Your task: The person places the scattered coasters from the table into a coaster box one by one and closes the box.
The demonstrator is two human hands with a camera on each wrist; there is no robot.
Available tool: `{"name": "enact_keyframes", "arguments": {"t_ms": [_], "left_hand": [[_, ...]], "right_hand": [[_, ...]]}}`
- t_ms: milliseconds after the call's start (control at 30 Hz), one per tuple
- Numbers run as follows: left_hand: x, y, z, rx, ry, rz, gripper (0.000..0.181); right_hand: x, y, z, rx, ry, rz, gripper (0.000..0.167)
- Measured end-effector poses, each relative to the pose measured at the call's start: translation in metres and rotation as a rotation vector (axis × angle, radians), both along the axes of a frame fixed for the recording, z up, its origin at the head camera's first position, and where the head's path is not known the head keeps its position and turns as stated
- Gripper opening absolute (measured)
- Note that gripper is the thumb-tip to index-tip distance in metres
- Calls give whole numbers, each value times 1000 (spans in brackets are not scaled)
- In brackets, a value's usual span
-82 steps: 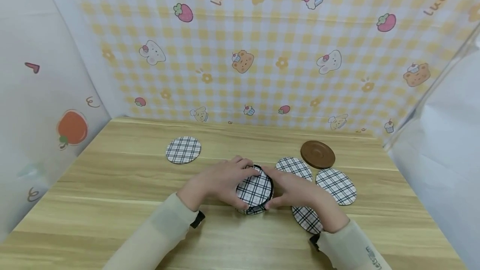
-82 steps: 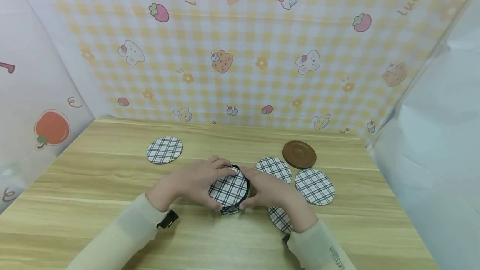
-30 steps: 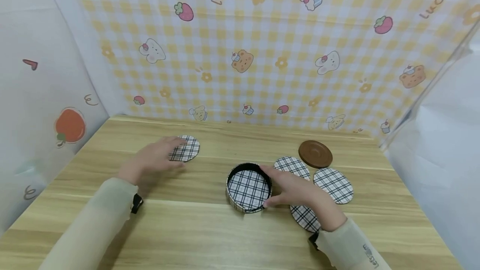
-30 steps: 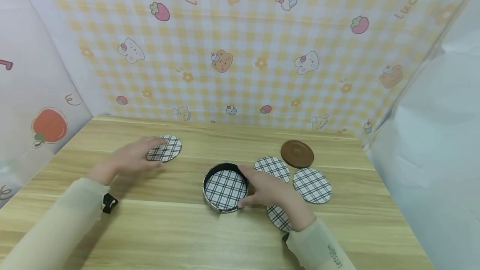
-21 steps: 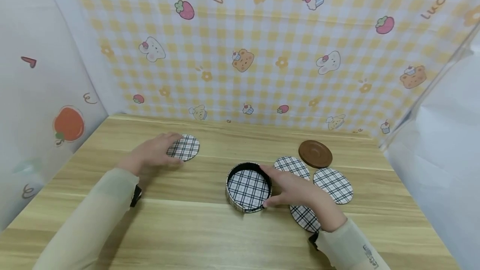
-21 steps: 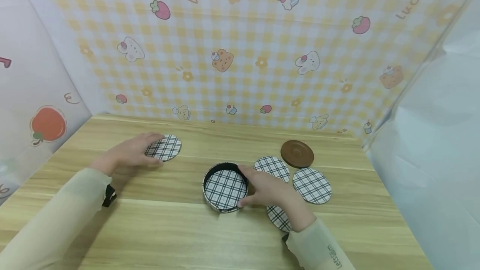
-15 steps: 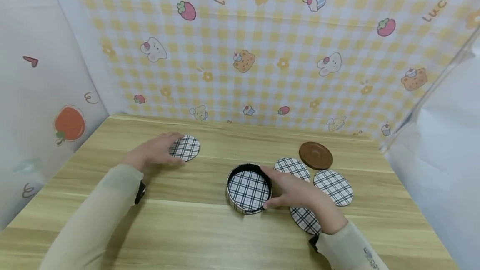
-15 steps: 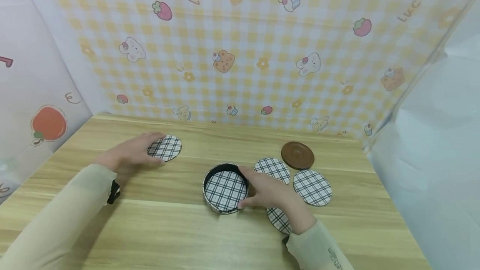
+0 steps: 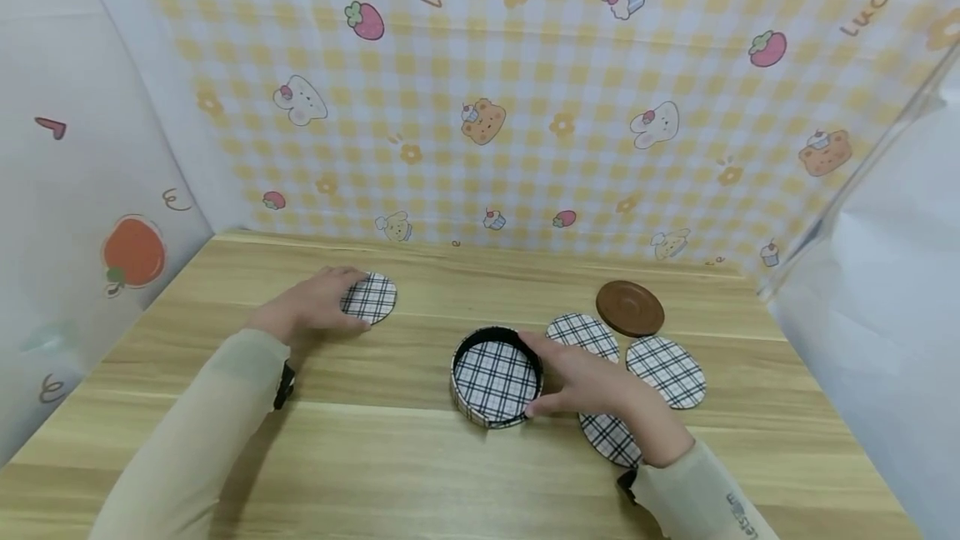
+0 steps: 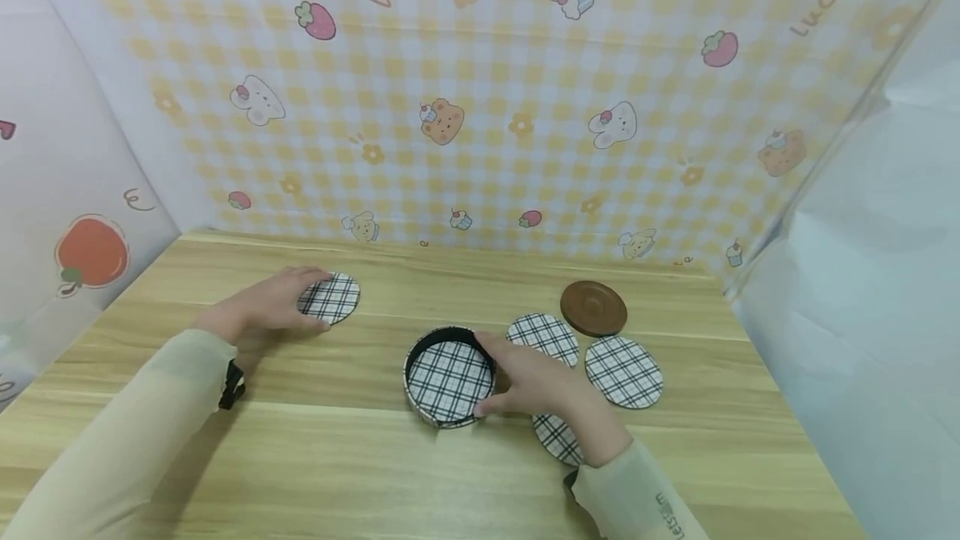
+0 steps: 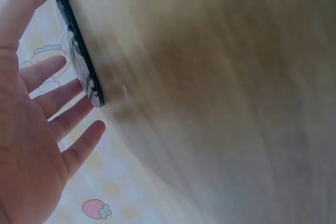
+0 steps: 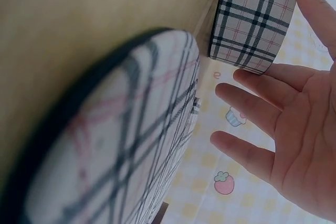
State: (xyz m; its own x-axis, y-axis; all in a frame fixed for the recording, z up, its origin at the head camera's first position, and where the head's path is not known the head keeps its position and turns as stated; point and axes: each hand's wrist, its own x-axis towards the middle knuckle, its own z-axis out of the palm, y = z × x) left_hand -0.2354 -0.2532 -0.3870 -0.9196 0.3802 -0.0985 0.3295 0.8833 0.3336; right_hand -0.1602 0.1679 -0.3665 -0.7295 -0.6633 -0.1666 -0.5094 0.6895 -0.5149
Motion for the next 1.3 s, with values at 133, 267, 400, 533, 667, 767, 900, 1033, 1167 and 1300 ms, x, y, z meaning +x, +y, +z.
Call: {"name": "enact_keyframes", "arguments": {"t_ms": [133, 267, 400, 533, 667, 767, 900, 1033, 1167, 1300], "left_hand": [[0, 0, 1, -11, -4, 2, 90], [3, 1, 5, -16, -13, -3, 91], [7, 2, 8, -17, -13, -9, 90], [9, 2, 10, -19, -7, -12, 91], [11, 1, 10, -18, 7, -21, 90], [12, 0, 10, -21, 17, -25, 89], [15, 0, 12, -29, 22, -27, 88], [19, 3, 15, -35, 26, -32, 87], [23, 7, 18, -33, 51, -54, 87], [27, 11, 18, -36, 56, -57, 89]], "right_hand": [[0, 0, -1, 8, -1, -11, 97], [-1, 0, 0, 7, -3, -15, 97], [0, -1, 1, 4, -4, -15, 96], [0, -1, 1, 7, 4, -13, 97], [0, 0, 1, 9, 5, -13, 97], [0, -1, 1, 9, -1, -15, 96], [0, -1, 1, 7, -9, -17, 97], [0, -1, 0, 7, -2, -12, 97], [0, -1, 1, 3, -1, -11, 97], [1, -1, 1, 1, -10, -12, 97]]}}
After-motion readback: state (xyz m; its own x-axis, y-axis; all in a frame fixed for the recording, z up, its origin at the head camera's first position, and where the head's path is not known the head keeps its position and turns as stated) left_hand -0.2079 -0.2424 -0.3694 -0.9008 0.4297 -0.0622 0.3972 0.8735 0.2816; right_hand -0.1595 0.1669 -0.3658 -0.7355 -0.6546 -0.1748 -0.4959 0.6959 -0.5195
